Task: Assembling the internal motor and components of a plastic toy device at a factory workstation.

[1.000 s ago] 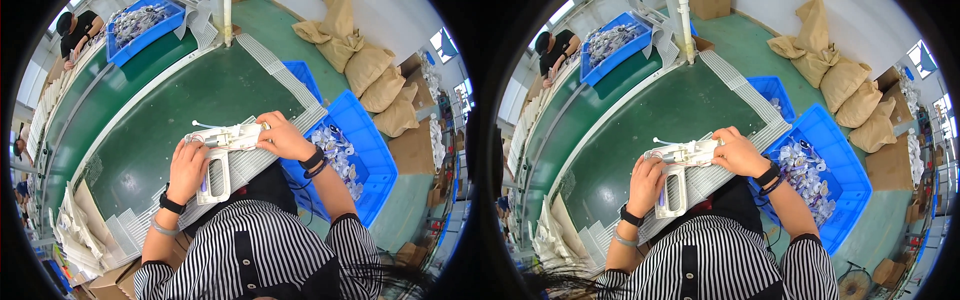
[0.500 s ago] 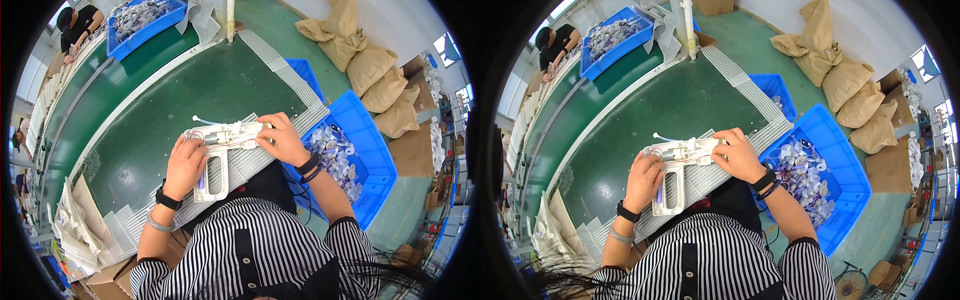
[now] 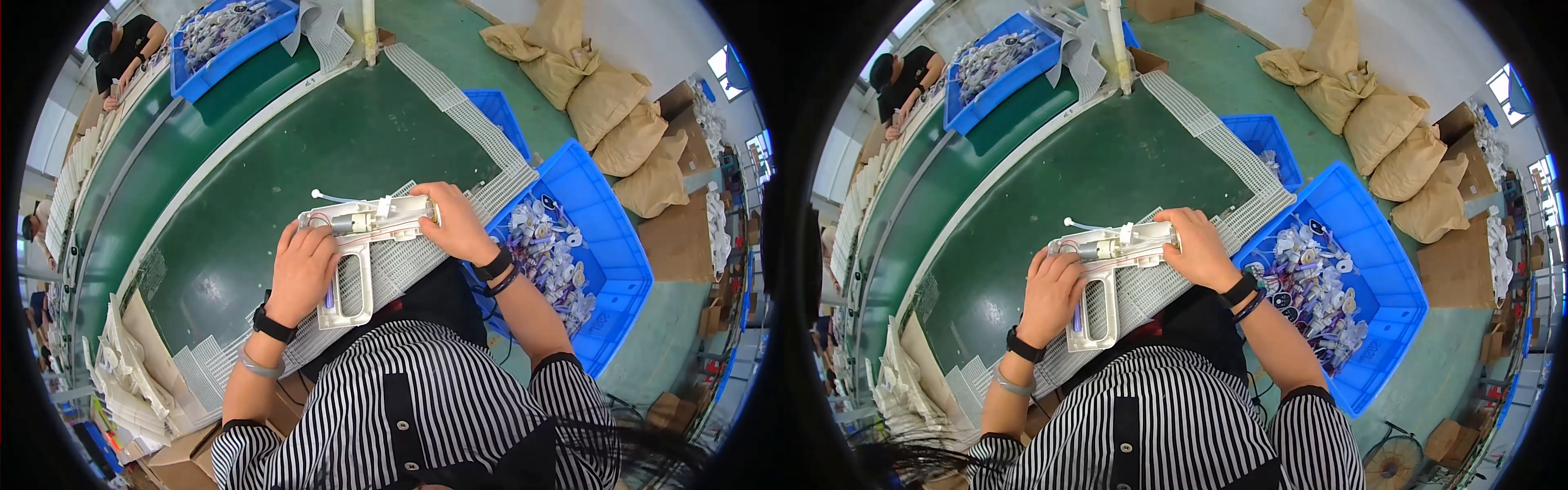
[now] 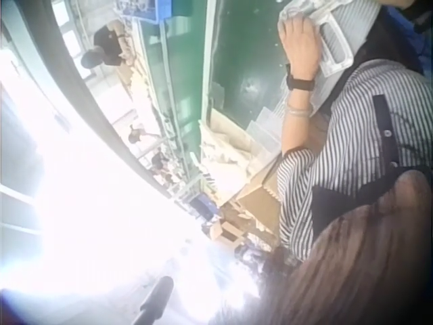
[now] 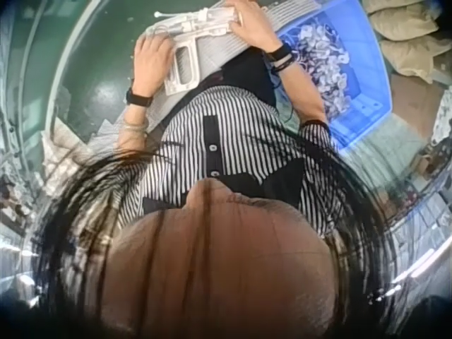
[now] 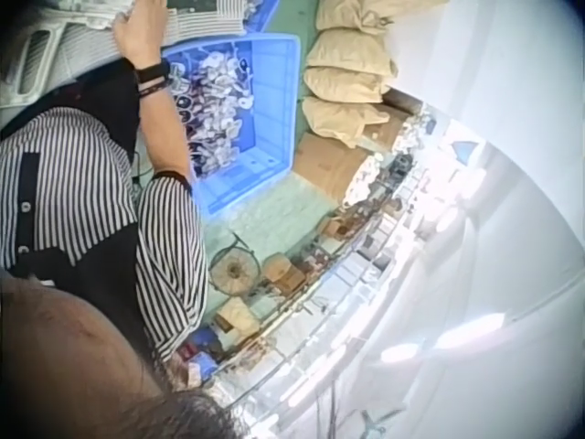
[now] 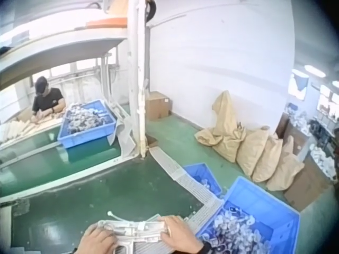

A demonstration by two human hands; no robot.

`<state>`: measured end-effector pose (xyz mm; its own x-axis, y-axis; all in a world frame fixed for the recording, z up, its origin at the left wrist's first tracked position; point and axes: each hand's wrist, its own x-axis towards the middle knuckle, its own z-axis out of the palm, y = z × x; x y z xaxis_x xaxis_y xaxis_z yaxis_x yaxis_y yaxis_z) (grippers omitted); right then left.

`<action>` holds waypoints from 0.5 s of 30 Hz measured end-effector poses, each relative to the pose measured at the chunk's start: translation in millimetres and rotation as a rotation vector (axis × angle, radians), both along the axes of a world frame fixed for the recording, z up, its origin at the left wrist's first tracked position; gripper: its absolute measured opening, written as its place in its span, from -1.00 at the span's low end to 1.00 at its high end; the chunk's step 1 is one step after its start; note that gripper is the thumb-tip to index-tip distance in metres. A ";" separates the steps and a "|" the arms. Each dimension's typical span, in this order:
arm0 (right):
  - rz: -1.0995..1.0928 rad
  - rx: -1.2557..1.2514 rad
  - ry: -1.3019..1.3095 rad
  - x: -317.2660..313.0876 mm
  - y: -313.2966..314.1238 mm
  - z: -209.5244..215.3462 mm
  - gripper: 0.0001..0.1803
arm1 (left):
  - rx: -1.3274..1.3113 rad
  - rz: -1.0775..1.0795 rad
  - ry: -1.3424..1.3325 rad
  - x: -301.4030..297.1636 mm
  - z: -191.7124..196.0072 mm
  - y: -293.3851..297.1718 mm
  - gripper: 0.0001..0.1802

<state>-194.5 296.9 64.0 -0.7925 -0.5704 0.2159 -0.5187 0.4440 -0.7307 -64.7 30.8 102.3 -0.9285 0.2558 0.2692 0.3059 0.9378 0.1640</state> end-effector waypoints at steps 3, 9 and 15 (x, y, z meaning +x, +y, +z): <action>0.019 0.005 0.005 1.0 2.5 -1.3 -0.48 | 0.104 -0.007 0.003 0.1 -1.3 -1.6 -0.77; 0.023 -0.033 -0.008 2.0 4.6 -2.5 -0.48 | 0.355 0.095 -0.017 -3.2 -7.7 1.6 -0.77; 0.031 -0.043 -0.044 0.8 5.6 -2.1 -0.48 | 0.334 0.037 -0.013 -1.4 -11.4 -1.8 -0.84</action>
<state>-193.7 302.5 61.9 -0.7837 -0.5860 0.2060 -0.4986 0.3957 -0.7712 -66.1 28.9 91.0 -0.9392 0.1217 0.3210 0.2689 0.8419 0.4678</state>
